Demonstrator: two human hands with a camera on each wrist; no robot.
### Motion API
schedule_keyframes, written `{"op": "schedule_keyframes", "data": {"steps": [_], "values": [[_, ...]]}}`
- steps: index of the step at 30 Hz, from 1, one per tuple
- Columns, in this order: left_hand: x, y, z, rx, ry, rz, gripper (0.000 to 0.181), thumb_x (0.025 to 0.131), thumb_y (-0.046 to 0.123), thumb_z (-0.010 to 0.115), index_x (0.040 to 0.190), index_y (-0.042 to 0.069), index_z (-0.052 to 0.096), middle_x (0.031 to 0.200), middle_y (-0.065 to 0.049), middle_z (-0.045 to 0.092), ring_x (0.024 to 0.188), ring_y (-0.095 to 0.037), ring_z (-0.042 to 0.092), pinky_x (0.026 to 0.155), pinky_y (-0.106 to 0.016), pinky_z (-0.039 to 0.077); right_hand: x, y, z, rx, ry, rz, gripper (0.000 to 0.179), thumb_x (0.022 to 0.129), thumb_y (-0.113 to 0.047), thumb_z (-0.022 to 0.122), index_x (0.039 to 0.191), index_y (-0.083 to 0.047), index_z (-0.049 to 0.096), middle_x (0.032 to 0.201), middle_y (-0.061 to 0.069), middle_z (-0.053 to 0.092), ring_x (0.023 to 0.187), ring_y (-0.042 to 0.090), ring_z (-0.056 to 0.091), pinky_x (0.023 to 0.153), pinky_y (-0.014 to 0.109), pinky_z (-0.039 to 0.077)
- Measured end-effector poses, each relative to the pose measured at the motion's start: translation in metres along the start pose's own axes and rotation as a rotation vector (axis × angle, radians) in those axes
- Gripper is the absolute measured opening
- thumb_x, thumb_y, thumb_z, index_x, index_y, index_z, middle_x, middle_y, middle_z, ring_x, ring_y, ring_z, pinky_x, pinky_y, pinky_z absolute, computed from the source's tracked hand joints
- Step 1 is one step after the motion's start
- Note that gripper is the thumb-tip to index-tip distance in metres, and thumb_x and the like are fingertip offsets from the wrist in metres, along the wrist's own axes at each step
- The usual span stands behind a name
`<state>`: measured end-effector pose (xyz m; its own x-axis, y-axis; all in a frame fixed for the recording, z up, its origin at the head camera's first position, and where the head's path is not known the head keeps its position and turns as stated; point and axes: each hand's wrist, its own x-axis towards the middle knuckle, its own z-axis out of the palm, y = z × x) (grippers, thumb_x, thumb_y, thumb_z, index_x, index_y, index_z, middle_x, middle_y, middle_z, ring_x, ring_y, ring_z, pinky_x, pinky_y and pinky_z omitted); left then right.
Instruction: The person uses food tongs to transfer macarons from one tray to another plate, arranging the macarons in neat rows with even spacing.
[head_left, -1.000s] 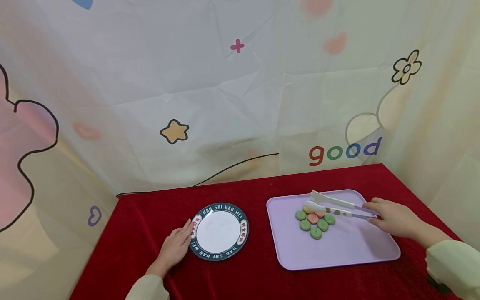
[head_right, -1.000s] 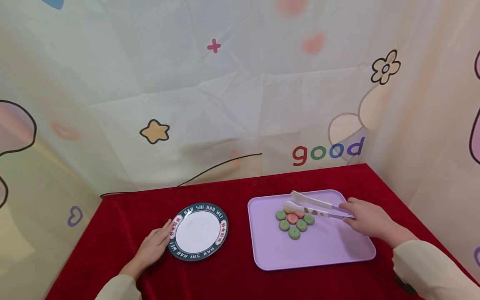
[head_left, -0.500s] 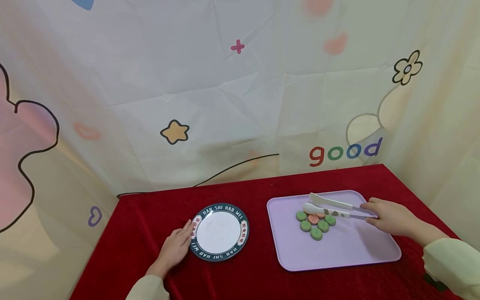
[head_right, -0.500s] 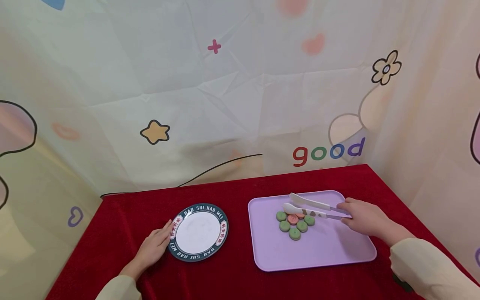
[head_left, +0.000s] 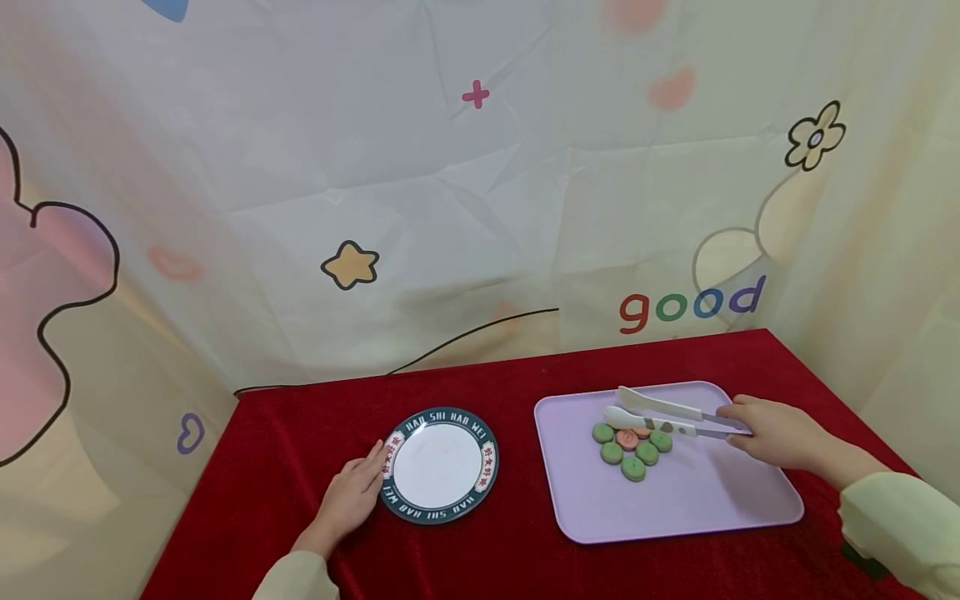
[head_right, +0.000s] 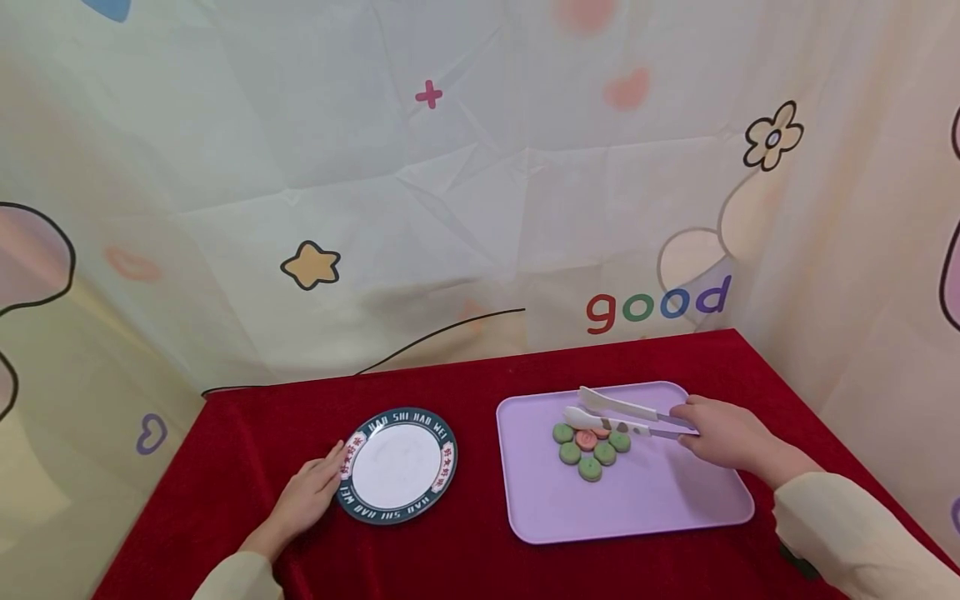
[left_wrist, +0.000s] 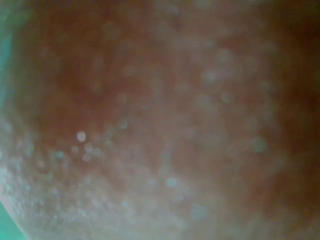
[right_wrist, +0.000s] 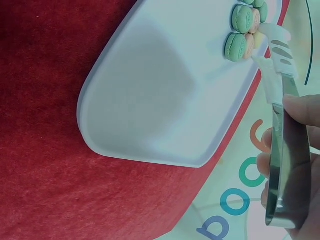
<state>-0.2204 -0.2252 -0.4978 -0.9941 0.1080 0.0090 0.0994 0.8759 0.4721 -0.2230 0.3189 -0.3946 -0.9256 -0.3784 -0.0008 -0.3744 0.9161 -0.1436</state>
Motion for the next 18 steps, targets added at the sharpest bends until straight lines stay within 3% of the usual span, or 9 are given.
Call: {"op": "schedule_keyframes", "data": {"steps": [18], "values": [[0.0002,-0.0001,0.0000,0.000,0.006,0.002,0.046,0.092,0.023,0.043,0.136,0.013,0.035,0.143,-0.006,0.031,0.122,-0.029,0.035,0.099,-0.054,0.028,0.0034,-0.0011,0.0032,-0.002,-0.013,0.004,0.032,0.071,-0.015,0.070,0.100,-0.003,0.063,0.081,0.004,0.057,0.067,0.010,0.049,0.058,0.029,0.049]]}}
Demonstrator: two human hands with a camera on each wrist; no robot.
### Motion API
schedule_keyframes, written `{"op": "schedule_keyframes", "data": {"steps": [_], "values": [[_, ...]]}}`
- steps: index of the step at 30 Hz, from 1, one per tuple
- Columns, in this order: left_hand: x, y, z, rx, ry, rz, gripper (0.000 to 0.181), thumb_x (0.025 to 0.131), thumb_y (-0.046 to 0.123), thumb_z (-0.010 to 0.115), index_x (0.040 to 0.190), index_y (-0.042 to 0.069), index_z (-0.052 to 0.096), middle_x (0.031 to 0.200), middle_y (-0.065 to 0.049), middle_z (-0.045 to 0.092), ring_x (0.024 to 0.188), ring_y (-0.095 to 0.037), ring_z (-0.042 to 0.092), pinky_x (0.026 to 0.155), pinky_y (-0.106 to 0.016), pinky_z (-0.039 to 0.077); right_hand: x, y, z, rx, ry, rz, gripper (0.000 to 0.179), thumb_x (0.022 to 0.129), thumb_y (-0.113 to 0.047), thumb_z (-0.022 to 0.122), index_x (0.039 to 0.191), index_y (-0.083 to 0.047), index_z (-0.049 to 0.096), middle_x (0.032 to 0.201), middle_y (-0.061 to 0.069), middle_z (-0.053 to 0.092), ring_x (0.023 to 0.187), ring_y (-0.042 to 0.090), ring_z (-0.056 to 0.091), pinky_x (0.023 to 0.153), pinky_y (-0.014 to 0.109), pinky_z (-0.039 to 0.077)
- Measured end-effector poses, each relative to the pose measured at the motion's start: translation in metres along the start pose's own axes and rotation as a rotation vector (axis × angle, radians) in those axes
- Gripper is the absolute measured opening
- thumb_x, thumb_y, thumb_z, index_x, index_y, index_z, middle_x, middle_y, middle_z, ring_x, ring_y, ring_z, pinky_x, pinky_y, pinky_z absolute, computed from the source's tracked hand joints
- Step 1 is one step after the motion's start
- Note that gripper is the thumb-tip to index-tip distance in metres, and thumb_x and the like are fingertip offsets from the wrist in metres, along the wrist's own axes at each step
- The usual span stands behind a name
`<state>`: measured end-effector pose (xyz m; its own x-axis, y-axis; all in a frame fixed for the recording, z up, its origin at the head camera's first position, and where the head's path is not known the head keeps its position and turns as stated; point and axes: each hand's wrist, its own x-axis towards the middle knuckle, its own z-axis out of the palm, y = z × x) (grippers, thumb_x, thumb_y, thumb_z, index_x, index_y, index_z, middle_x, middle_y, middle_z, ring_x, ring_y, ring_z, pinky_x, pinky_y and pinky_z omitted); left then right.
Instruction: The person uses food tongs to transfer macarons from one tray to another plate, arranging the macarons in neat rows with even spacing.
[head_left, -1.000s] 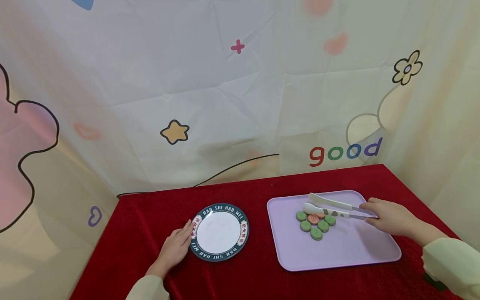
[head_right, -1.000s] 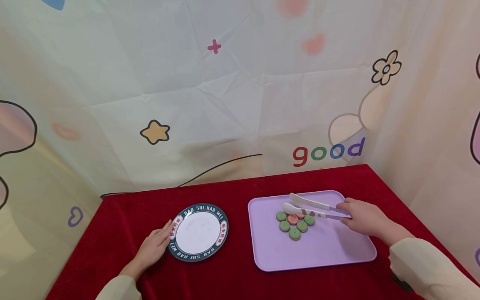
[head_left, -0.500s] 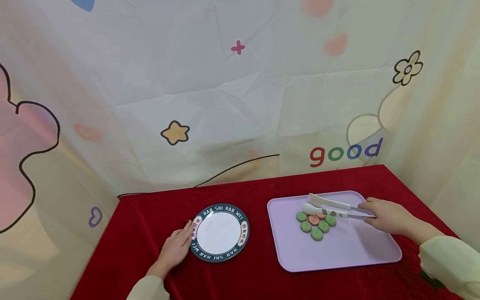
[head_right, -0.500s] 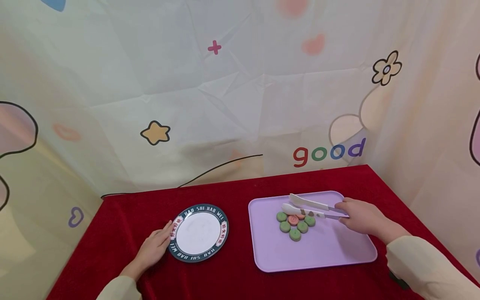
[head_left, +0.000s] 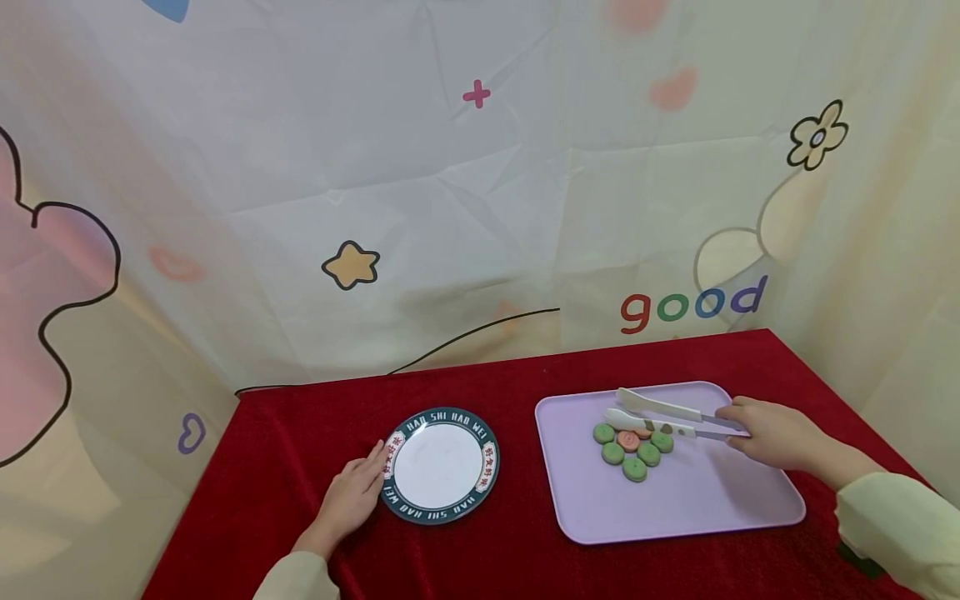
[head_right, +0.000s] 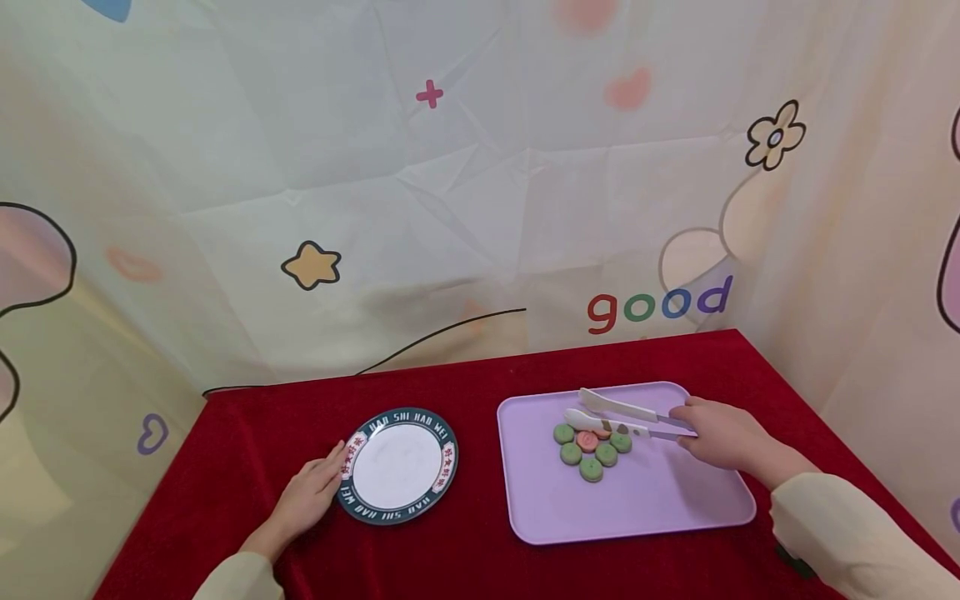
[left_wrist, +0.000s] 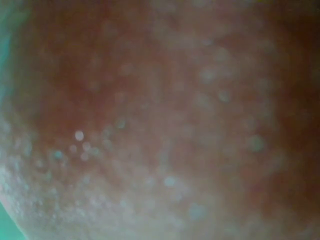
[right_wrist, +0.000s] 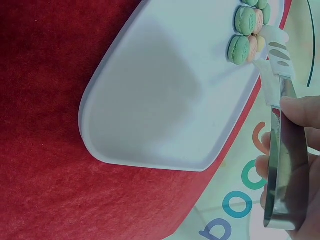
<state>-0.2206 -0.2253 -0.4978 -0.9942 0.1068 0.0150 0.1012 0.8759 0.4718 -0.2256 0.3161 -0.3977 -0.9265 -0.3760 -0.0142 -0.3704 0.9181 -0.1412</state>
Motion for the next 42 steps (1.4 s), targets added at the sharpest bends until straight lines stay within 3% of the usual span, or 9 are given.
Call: {"op": "schedule_keyframes", "data": {"steps": [12,19,42], "values": [[-0.0015,0.0007,-0.0013,0.013,0.014,0.022,0.045,0.091,0.020,0.044,0.135,0.012,0.037,0.142,-0.007,0.033,0.121,-0.030,0.037,0.099,-0.053,0.029,-0.0013,-0.0006,0.0004,0.002,0.004,-0.002,0.030,0.071,-0.014,0.069,0.099,-0.004,0.064,0.081,0.003,0.056,0.067,0.010,0.049,0.057,0.029,0.049],[-0.0012,0.0007,-0.0010,0.022,0.010,0.026,0.045,0.091,0.020,0.045,0.135,0.012,0.037,0.142,-0.007,0.033,0.121,-0.031,0.037,0.099,-0.054,0.029,-0.0017,-0.0013,0.0012,-0.012,0.010,-0.005,0.029,0.071,-0.013,0.070,0.098,-0.005,0.064,0.078,0.000,0.054,0.064,0.007,0.045,0.053,0.020,0.042],[0.0008,-0.0015,0.0000,0.017,-0.009,-0.002,0.046,0.092,0.023,0.043,0.136,0.014,0.034,0.143,-0.005,0.031,0.122,-0.029,0.035,0.098,-0.052,0.031,-0.0037,-0.0027,-0.0030,-0.057,0.057,-0.047,0.024,0.070,-0.014,0.072,0.093,-0.010,0.068,0.073,-0.004,0.051,0.062,0.005,0.042,0.051,0.017,0.039]]}}
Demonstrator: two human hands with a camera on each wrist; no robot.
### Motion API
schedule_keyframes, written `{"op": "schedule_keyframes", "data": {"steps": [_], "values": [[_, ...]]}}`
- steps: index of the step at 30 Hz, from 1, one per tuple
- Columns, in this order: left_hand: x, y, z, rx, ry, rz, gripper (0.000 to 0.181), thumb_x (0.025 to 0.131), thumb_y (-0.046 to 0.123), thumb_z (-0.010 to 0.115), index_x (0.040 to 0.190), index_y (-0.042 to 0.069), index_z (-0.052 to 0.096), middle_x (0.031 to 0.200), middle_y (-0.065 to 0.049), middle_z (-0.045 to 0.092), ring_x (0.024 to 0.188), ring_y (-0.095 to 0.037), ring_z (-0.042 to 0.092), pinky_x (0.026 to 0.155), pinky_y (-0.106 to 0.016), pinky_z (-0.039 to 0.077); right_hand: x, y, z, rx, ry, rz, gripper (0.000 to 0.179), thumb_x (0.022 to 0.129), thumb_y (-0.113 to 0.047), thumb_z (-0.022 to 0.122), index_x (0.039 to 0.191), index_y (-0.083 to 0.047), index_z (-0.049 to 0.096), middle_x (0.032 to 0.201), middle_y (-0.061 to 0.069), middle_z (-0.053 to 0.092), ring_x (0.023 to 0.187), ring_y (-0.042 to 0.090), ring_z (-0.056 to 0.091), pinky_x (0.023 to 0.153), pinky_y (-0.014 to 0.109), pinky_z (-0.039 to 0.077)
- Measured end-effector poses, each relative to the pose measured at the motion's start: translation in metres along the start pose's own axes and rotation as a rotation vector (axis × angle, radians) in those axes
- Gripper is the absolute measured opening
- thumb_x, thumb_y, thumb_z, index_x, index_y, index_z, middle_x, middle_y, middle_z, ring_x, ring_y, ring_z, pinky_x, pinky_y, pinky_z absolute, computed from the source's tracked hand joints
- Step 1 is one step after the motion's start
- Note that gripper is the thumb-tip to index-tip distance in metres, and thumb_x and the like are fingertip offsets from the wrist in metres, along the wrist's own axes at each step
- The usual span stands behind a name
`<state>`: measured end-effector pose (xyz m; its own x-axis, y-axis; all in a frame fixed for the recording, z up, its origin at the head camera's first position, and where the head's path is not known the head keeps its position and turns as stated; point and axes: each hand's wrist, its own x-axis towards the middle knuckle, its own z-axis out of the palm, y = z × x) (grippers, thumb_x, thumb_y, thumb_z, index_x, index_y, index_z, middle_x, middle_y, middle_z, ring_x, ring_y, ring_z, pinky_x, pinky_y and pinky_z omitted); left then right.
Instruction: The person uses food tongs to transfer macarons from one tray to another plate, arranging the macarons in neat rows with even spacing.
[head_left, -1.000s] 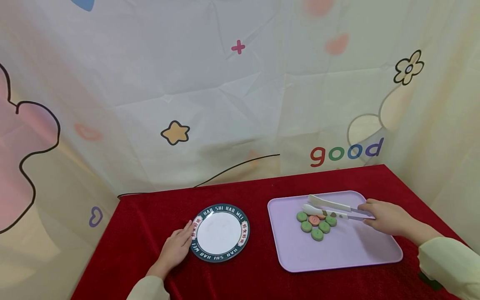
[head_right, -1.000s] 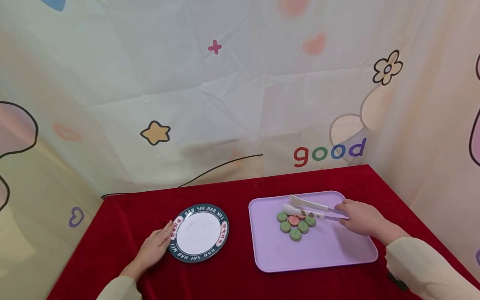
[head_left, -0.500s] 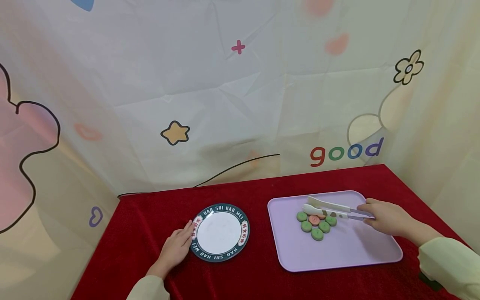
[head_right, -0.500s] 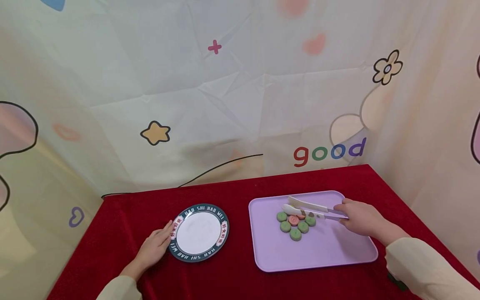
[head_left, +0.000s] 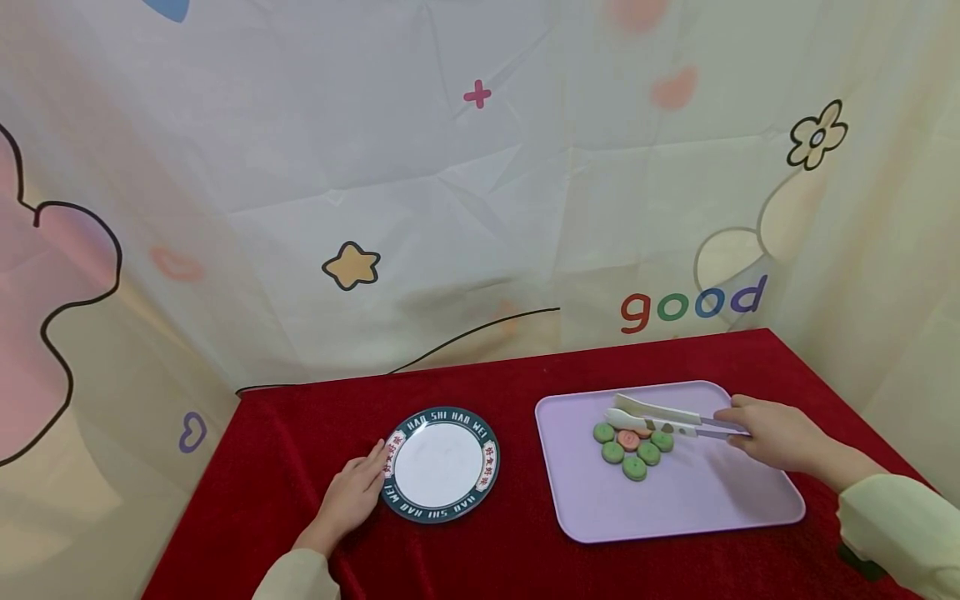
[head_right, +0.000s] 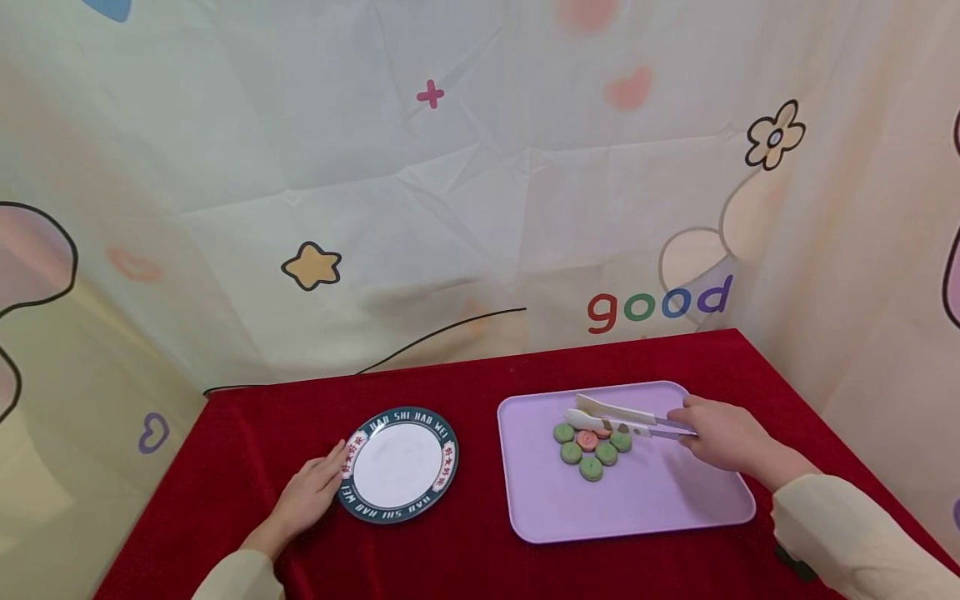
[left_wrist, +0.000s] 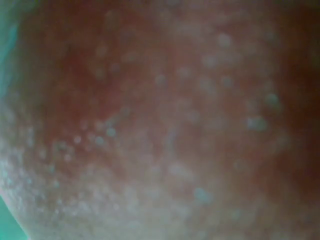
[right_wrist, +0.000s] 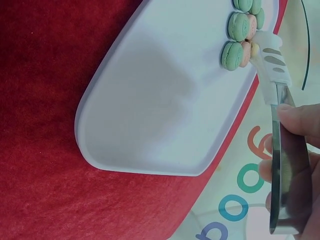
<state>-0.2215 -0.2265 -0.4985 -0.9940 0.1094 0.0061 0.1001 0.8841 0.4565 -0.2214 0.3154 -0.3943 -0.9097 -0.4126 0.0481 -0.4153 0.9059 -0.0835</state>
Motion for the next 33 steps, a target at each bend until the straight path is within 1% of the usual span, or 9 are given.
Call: {"op": "schedule_keyframes", "data": {"steps": [17,24,29,33], "values": [[-0.002,0.004,-0.003,-0.001,0.011,0.013,0.045,0.092,0.022,0.043,0.136,0.013,0.036,0.142,-0.006,0.032,0.121,-0.029,0.036,0.098,-0.053,0.031,0.001,0.000,-0.006,-0.002,0.026,-0.012,0.023,0.071,-0.014,0.071,0.093,-0.011,0.068,0.072,-0.005,0.049,0.060,0.005,0.041,0.049,0.016,0.037],[-0.003,0.005,-0.003,-0.002,0.017,0.016,0.045,0.091,0.021,0.044,0.135,0.013,0.037,0.142,-0.006,0.033,0.121,-0.029,0.037,0.098,-0.053,0.030,0.004,-0.005,-0.009,-0.006,0.036,-0.025,0.025,0.071,-0.015,0.071,0.095,-0.011,0.067,0.073,-0.005,0.050,0.061,0.004,0.042,0.050,0.016,0.038],[-0.004,0.004,-0.003,-0.001,0.025,0.025,0.045,0.091,0.020,0.045,0.135,0.012,0.038,0.142,-0.007,0.034,0.120,-0.030,0.038,0.098,-0.053,0.031,0.006,-0.011,-0.014,0.001,0.052,-0.047,0.025,0.071,-0.015,0.071,0.096,-0.010,0.067,0.073,-0.006,0.050,0.061,0.003,0.041,0.050,0.016,0.038],[-0.003,0.003,-0.003,-0.002,0.021,0.021,0.045,0.091,0.020,0.044,0.135,0.013,0.037,0.142,-0.006,0.033,0.121,-0.029,0.037,0.098,-0.053,0.030,0.007,-0.016,-0.016,-0.002,0.086,-0.083,0.025,0.071,-0.015,0.071,0.095,-0.009,0.067,0.074,-0.006,0.051,0.061,0.002,0.042,0.050,0.016,0.039]]}}
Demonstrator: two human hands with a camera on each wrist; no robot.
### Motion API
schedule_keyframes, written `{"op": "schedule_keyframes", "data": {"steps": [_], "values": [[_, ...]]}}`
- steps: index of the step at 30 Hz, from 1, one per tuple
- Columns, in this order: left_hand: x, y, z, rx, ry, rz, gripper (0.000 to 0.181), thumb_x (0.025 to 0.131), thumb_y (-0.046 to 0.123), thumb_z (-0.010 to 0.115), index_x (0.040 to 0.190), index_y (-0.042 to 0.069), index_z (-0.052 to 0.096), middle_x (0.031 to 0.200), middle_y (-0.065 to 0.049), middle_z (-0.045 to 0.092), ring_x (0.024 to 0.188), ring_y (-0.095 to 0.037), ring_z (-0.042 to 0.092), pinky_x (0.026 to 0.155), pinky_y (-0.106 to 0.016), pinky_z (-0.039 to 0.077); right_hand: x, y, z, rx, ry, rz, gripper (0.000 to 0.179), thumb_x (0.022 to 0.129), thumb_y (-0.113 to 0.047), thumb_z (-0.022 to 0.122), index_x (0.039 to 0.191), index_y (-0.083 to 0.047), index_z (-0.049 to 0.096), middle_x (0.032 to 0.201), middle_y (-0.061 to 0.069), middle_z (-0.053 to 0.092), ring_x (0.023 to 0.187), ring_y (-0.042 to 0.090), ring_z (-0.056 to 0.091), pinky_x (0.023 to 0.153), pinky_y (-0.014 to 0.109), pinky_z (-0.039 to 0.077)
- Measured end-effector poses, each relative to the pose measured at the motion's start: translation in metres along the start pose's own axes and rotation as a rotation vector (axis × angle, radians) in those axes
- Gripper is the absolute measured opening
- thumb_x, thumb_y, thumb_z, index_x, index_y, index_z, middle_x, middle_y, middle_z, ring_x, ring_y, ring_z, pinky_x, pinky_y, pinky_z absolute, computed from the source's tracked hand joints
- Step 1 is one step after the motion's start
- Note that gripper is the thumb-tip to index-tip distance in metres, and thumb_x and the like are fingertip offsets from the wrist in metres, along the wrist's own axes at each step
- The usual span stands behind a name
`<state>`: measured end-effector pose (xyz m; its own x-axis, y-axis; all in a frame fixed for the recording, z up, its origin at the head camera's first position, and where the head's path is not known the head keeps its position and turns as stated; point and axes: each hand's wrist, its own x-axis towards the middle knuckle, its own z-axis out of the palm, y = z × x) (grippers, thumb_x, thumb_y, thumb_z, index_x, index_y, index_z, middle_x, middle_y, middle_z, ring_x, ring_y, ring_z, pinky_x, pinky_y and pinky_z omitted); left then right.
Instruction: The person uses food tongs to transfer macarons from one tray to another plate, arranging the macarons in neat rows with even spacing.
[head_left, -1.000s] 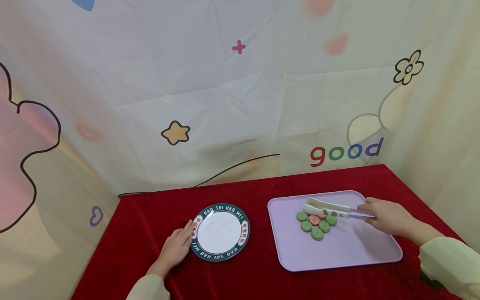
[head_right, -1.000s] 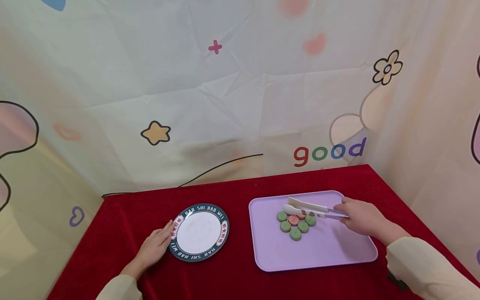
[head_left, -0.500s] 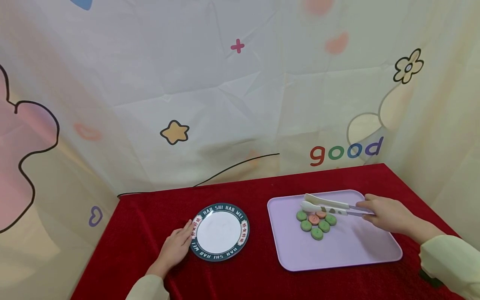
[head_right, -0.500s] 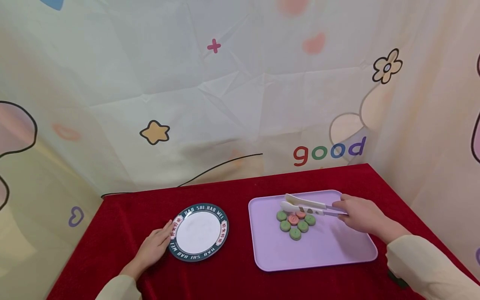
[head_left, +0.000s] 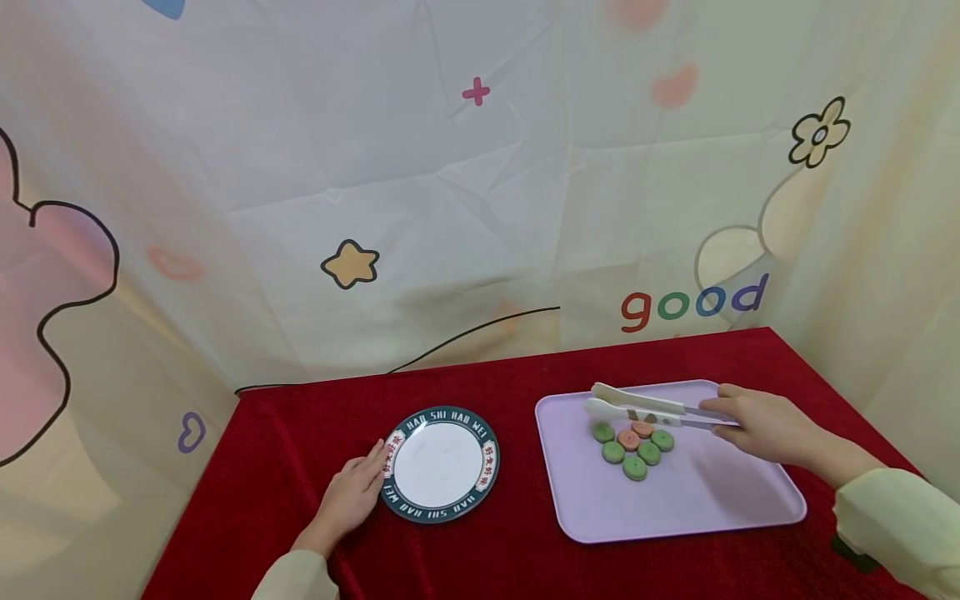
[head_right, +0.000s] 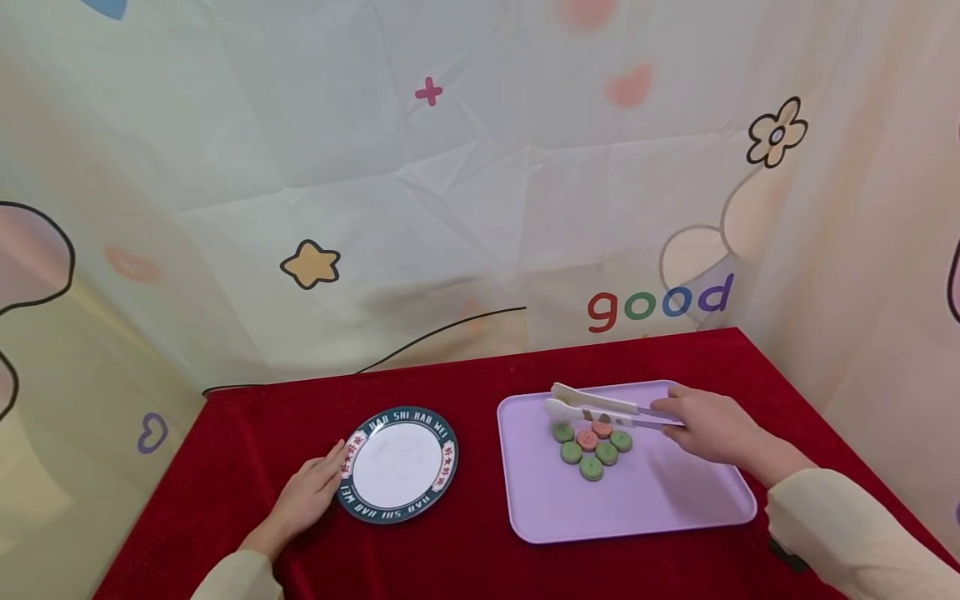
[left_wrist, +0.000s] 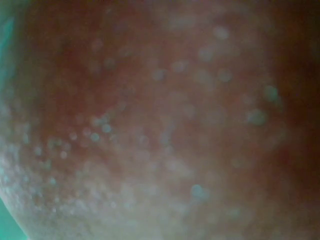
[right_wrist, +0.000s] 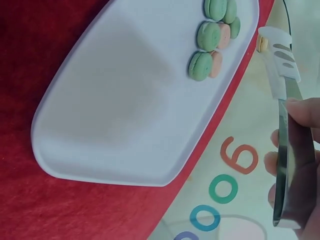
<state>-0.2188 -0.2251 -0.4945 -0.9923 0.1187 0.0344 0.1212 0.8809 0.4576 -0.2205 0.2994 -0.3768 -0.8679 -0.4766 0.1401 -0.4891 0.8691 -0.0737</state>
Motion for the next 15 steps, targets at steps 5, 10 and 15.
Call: {"op": "schedule_keyframes", "data": {"steps": [5,10,15], "values": [[0.001,0.000,0.000,-0.001,-0.010,-0.010,0.045,0.092,0.021,0.043,0.135,0.013,0.037,0.142,-0.006,0.032,0.121,-0.029,0.037,0.098,-0.053,0.030,0.003,-0.007,-0.002,0.005,0.028,-0.037,0.024,0.071,-0.015,0.070,0.094,-0.009,0.067,0.073,-0.007,0.051,0.060,0.001,0.041,0.050,0.016,0.039],[0.001,-0.001,0.000,-0.002,-0.006,-0.009,0.045,0.091,0.021,0.044,0.135,0.013,0.037,0.142,-0.006,0.033,0.121,-0.029,0.037,0.098,-0.052,0.031,0.006,-0.014,-0.002,0.028,0.039,-0.056,0.022,0.072,-0.015,0.068,0.094,-0.010,0.067,0.069,-0.009,0.047,0.057,-0.001,0.037,0.047,0.014,0.036],[0.001,-0.002,0.001,0.006,0.003,0.007,0.044,0.091,0.020,0.045,0.134,0.012,0.038,0.141,-0.007,0.035,0.120,-0.030,0.038,0.097,-0.052,0.032,0.011,-0.020,-0.001,0.013,0.064,-0.076,0.021,0.072,-0.015,0.068,0.093,-0.012,0.067,0.070,-0.009,0.047,0.056,-0.002,0.036,0.047,0.014,0.035]]}}
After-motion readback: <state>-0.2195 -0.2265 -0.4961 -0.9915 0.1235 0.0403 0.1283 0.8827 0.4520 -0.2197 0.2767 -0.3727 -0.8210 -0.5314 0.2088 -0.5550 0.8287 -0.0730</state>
